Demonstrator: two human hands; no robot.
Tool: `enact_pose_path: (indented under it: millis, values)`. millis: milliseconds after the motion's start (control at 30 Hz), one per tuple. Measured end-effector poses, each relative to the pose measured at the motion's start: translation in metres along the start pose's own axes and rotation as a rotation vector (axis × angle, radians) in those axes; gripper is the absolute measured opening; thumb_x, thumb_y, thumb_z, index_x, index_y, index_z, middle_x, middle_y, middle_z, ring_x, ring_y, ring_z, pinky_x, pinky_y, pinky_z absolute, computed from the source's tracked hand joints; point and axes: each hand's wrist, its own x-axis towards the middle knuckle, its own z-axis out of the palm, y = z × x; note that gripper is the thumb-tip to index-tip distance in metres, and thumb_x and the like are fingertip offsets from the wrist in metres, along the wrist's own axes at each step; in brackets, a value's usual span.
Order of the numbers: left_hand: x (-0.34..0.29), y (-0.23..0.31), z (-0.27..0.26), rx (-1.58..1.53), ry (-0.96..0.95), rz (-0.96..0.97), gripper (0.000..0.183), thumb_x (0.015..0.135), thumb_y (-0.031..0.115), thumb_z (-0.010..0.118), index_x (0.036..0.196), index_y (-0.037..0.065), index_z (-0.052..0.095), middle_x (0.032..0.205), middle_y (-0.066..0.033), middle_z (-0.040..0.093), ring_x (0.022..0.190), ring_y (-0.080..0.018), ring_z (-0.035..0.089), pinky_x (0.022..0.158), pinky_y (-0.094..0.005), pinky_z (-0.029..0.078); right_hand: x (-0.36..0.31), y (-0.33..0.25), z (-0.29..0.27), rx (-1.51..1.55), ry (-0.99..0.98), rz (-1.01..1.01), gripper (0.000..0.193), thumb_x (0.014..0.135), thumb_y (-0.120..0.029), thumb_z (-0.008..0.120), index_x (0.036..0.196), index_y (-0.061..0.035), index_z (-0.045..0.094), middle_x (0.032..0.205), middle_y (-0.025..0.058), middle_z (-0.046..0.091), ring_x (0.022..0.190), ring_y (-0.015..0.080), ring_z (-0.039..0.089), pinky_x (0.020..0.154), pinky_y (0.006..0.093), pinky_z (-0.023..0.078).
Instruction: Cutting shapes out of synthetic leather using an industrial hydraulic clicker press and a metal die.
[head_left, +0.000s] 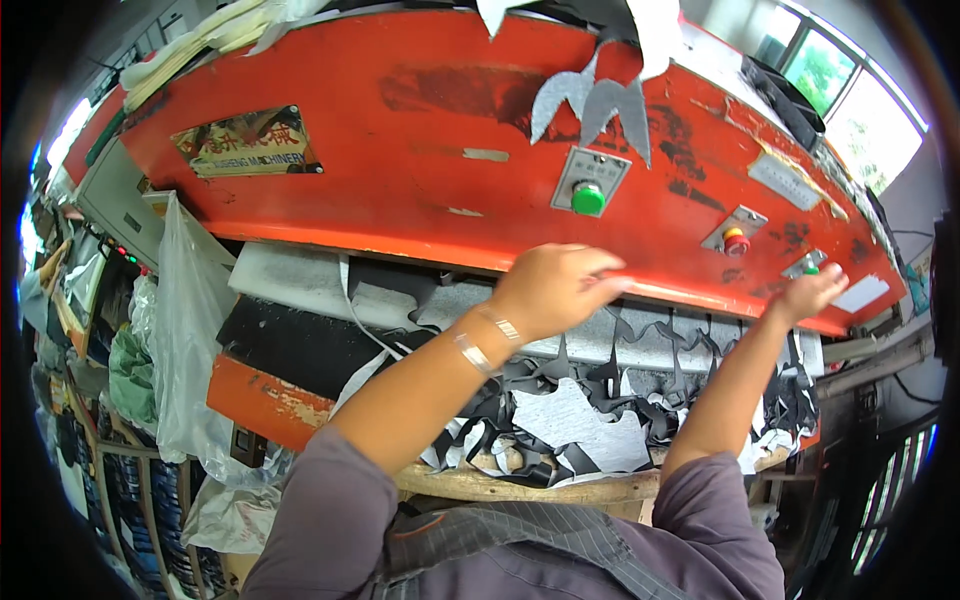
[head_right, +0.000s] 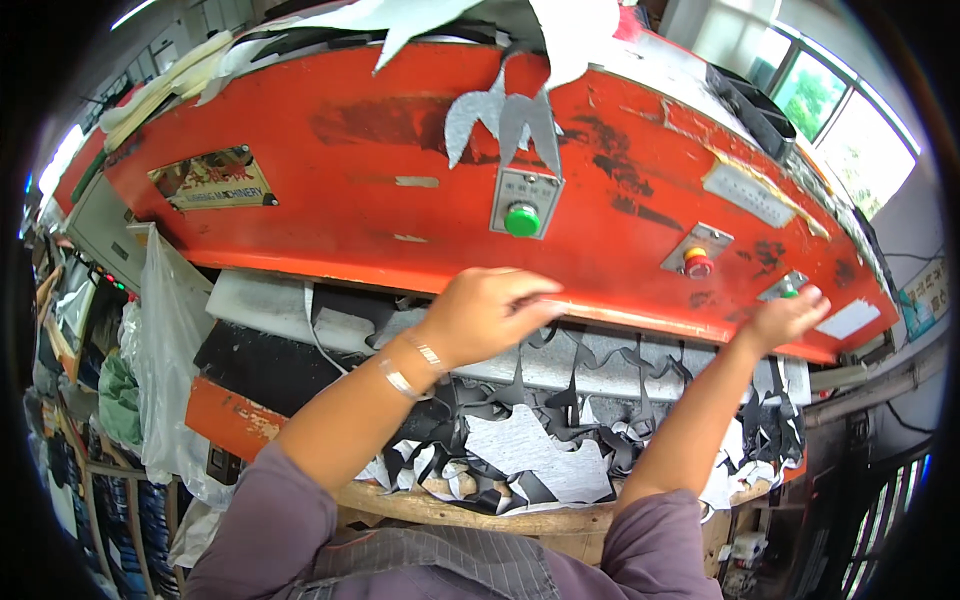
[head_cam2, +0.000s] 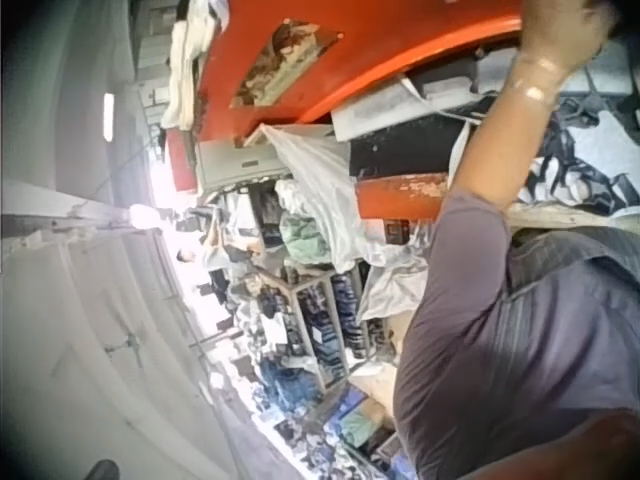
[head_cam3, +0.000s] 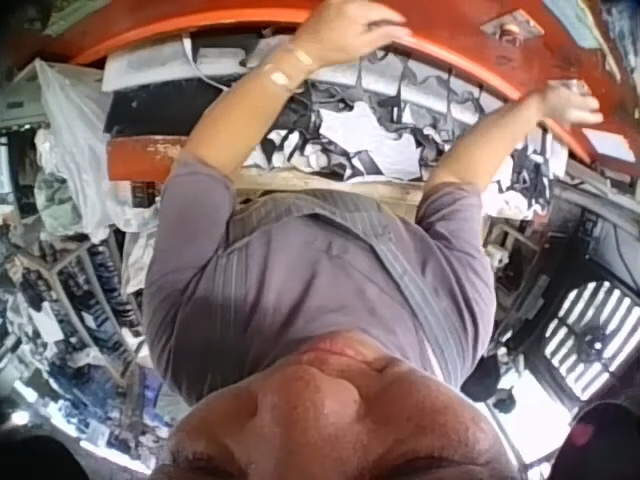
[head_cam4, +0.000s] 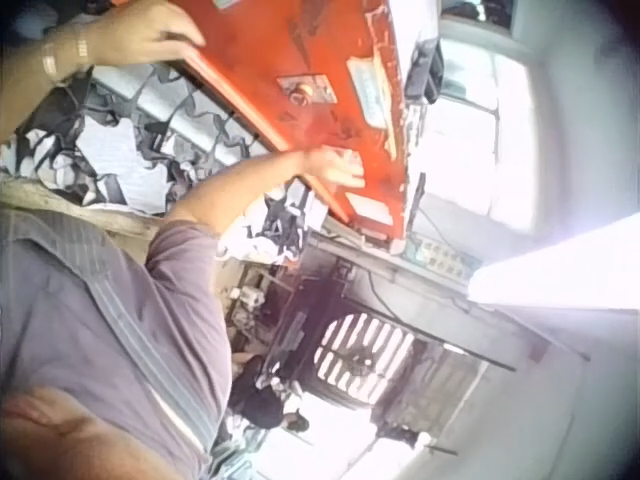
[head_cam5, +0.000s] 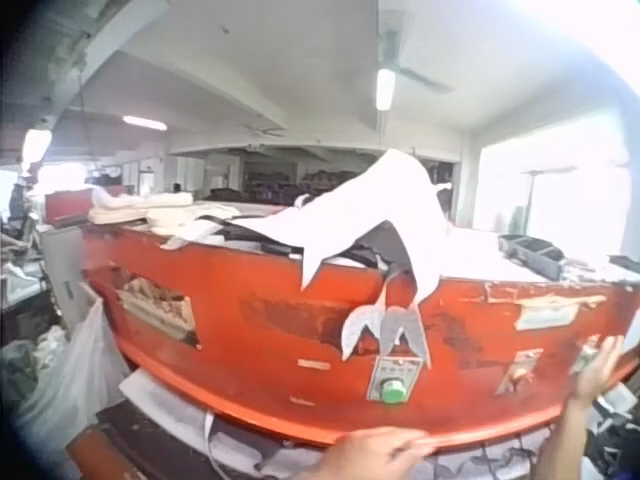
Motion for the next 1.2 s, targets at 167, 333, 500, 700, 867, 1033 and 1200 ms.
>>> enact_pose_path:
  millis: [167, 333, 500, 700, 867, 1033, 1200]
  values:
    - [0.035, 0.029, 0.014, 0.197, 0.085, -0.006, 0.029, 0.088, 0.028, 0.060, 0.070, 0.007, 0.066, 0.072, -0.0134, 0.066, 0.064, -0.0323, 0.063, 0.059, -0.0415, 0.051, 0.107, 0.075, -0.063, -0.537, -0.135, -0.047, 0.082, 0.097, -0.054, 0.033, 0.146, 0.0076, 0.011, 0.153, 0.0260, 0.016, 0.143, 0.0318, 0.017, 0.115, 0.0407, 0.017]
    - [-0.043, 0.032, -0.026, 0.125, 0.057, -0.074, 0.029, 0.088, 0.029, 0.060, 0.072, 0.005, 0.064, 0.065, -0.0151, 0.061, 0.063, -0.0358, 0.059, 0.057, -0.0423, 0.046, 0.045, 0.001, -0.082, -0.103, -0.323, 0.226, 0.085, 0.097, -0.056, 0.036, 0.148, 0.0042, 0.005, 0.157, 0.0168, 0.006, 0.144, 0.0264, 0.013, 0.116, 0.0397, 0.013]
    - [-0.197, 0.028, -0.075, 0.278, -0.163, -0.483, 0.031, 0.088, 0.034, 0.060, 0.076, 0.007, 0.066, 0.071, -0.0120, 0.063, 0.066, -0.0327, 0.061, 0.059, -0.0405, 0.047, 0.051, -0.029, -0.149, -0.111, -0.309, 0.100, 0.067, 0.100, -0.042, 0.039, 0.146, 0.0033, 0.023, 0.150, 0.0169, 0.030, 0.139, 0.0250, 0.028, 0.112, 0.0386, 0.023]
    - [-0.308, 0.037, -0.082, 0.534, -0.102, -0.484, 0.027, 0.084, 0.030, 0.062, 0.070, 0.007, 0.065, 0.073, -0.0099, 0.062, 0.074, -0.0303, 0.060, 0.067, -0.0423, 0.046, -0.107, -0.139, -0.082, 0.065, -0.692, 0.031, 0.032, 0.100, -0.027, 0.045, 0.118, -0.0039, 0.057, 0.116, 0.0078, 0.058, 0.114, 0.0187, 0.051, 0.103, 0.0358, 0.034]
    - [-0.311, 0.032, -0.073, 0.568, 0.052, -0.411, 0.025, 0.080, 0.025, 0.063, 0.063, 0.007, 0.061, 0.069, -0.0075, 0.057, 0.073, -0.0279, 0.056, 0.069, -0.0417, 0.043, -0.257, -0.201, -0.049, 0.260, -1.216, 0.123, 0.036, 0.090, -0.023, 0.062, 0.119, -0.0020, 0.057, 0.121, 0.0120, 0.059, 0.117, 0.0262, 0.053, 0.102, 0.0383, 0.037]
    - [-0.299, 0.019, -0.091, 0.510, -0.102, -0.491, 0.028, 0.077, 0.028, 0.063, 0.062, 0.005, 0.066, 0.070, -0.0110, 0.062, 0.073, -0.0299, 0.060, 0.069, -0.0430, 0.046, -0.285, -0.199, -0.010, -0.063, -1.686, -0.168, 0.048, 0.084, -0.029, 0.068, 0.121, -0.0014, 0.057, 0.120, 0.0179, 0.060, 0.118, 0.0346, 0.052, 0.100, 0.0424, 0.038]
    - [-0.260, -0.006, -0.121, 0.239, -0.452, -0.557, 0.028, 0.081, 0.030, 0.063, 0.073, 0.004, 0.070, 0.072, -0.0141, 0.064, 0.070, -0.0299, 0.063, 0.066, -0.0393, 0.050, -0.321, -0.105, 0.040, -0.332, -1.729, -0.612, 0.055, 0.078, -0.030, 0.071, 0.123, -0.0044, 0.055, 0.126, 0.0123, 0.058, 0.121, 0.0280, 0.050, 0.097, 0.0422, 0.040]
